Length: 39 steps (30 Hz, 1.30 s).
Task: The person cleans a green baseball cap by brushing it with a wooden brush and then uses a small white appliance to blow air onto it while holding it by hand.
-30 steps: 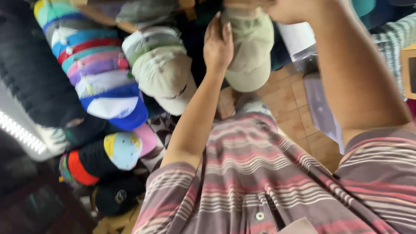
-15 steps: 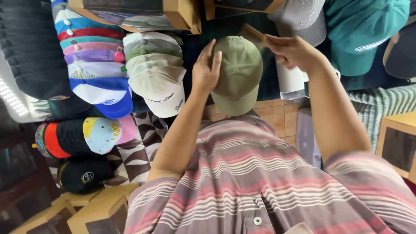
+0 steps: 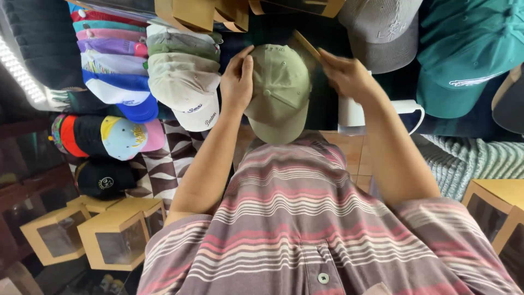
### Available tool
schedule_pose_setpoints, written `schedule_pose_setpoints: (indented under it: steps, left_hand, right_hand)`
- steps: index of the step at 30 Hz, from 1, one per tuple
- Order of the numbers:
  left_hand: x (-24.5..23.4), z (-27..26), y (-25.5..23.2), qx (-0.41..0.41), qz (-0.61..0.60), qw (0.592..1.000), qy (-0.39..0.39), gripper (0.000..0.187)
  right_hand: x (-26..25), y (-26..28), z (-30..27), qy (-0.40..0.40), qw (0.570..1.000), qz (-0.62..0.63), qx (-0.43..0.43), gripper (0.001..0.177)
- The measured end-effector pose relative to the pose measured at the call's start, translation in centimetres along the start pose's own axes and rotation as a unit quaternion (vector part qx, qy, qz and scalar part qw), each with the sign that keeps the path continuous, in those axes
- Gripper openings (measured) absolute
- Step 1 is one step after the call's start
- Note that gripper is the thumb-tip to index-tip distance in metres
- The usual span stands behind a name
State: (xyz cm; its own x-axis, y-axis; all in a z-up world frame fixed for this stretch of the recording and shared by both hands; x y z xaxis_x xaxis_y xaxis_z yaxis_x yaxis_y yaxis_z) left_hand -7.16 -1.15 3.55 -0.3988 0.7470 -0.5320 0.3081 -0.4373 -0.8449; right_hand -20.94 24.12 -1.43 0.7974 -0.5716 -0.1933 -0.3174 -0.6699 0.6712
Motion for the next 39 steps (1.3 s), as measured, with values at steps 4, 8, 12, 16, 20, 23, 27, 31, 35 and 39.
schedule_pose_setpoints:
  steps: [4,8,12,16,20,23,27,31,35,39]
  left_hand:
    - [-0.2,-0.1,-0.6,-0.009,0.009,1.000,-0.013,0.043]
    - [-0.2,-0.5,-0.5,-0.021,0.004,1.000,-0.017,0.046]
    - [-0.3,-0.6,0.0,-0.023,-0.009,0.999,-0.032,0.046]
    - [-0.4,-0.3,0.1,0.000,-0.013,0.999,-0.038,0.043]
    - [0.0,-0.2,0.8,0.005,-0.014,0.999,-0.029,0.041]
    - [0.1,-0.1,1.6,0.003,-0.010,0.999,-0.032,0.044]
    - [0.5,-0.1,2.8,0.008,-0.018,1.000,-0.010,0.049]
    - [-0.1,-2.1,1.8,0.071,-0.064,0.995,0.007,0.065]
    - [-0.8,-5.8,3.5,0.086,-0.126,0.988,0.001,0.064]
    - [-1.0,-6.0,4.2,0.091,-0.192,0.977,0.024,0.071]
  right_hand:
    - [0.1,4.8,3.7,0.060,0.991,-0.096,0.068,0.044]
    - [-0.5,2.2,1.5,0.077,0.993,-0.032,0.079,0.045]
    - [-1.0,-5.6,-5.6,0.029,0.994,-0.104,0.004,0.050]
    - [2.5,-14.0,-13.9,0.071,0.970,0.022,0.230,0.053]
    - [5.2,-11.0,-15.2,-0.029,0.940,0.260,0.217,0.056]
    - [6.5,-6.6,-10.3,-0.062,0.974,0.192,0.102,0.053]
    - [4.7,-3.5,-3.0,-0.146,0.975,0.168,-0.008,0.052]
    - [5.8,-2.6,-5.0,-0.244,0.957,0.144,-0.059,0.050]
    - [14.4,-10.2,-12.2,-0.315,0.929,0.144,-0.128,0.055]
    - [19.8,-17.6,-16.2,-0.298,0.945,-0.032,-0.130,0.055]
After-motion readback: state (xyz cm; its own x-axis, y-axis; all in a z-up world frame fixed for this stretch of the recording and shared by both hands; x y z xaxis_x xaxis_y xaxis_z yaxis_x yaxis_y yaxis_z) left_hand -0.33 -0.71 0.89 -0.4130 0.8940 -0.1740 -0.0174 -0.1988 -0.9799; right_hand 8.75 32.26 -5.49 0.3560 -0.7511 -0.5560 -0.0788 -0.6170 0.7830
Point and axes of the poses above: each hand's wrist, its own z-axis towards the middle knuckle, its own x-axis out of the palm, y = z × x, the point moved 8 cm from there along z, towards the middle knuckle, and after that the axes turned 14 degrees about x, right-handed, at the moved point
